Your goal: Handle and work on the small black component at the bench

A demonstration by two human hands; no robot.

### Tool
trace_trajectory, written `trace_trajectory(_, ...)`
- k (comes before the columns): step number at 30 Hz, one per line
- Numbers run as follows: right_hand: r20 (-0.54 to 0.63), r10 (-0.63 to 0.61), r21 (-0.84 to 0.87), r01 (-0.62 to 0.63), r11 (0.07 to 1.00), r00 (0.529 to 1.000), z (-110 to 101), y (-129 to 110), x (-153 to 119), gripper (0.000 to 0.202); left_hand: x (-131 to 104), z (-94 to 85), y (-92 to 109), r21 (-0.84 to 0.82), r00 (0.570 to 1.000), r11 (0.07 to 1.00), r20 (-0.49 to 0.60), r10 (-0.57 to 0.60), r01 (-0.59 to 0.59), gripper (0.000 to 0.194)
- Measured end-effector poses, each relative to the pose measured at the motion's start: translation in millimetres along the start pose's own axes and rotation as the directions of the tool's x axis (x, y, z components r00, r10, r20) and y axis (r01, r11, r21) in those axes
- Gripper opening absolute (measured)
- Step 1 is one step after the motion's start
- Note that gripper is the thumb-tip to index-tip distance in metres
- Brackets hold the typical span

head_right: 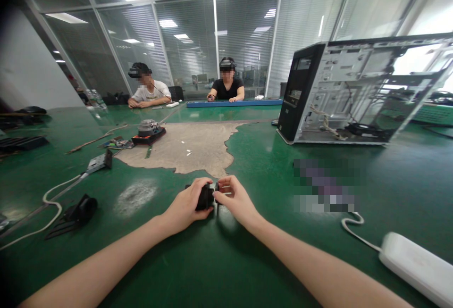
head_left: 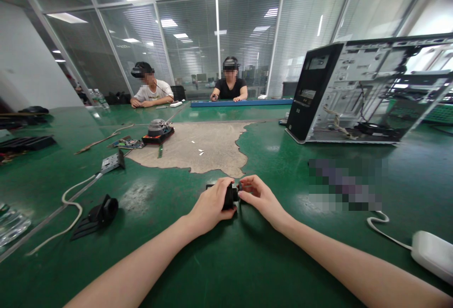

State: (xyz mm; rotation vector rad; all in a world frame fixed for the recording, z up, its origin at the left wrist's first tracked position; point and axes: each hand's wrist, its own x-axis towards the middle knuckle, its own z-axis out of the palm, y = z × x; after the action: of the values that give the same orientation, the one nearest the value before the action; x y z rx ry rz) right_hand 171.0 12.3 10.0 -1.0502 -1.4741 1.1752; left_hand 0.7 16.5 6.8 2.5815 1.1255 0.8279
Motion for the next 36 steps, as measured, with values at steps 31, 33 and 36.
trace_trajectory(31, 0.205, -0.038, 0.008, 0.037, 0.999, 0.978, -2.6, 8.6, 8.8, 0.019, -2.6, 0.3, 1.4, 0.042, 0.999, 0.998, 0.017, 0.050, -0.051, 0.061)
trace_trajectory(33, 0.215, -0.052, 0.029, 0.047, 0.998, 0.975, -3.3, 9.0, 9.1, 0.018, -2.2, 0.0, 2.1, 0.037, 0.998, 0.998, 0.012, 0.055, -0.056, 0.060)
trace_trajectory(36, 0.247, -0.066, 0.049, 0.055, 0.997, 0.967, -5.3, 9.3, 7.5, 0.023, -1.6, -0.9, 3.4, 0.025, 0.999, 0.999, 0.016, 0.042, -0.042, 0.059)
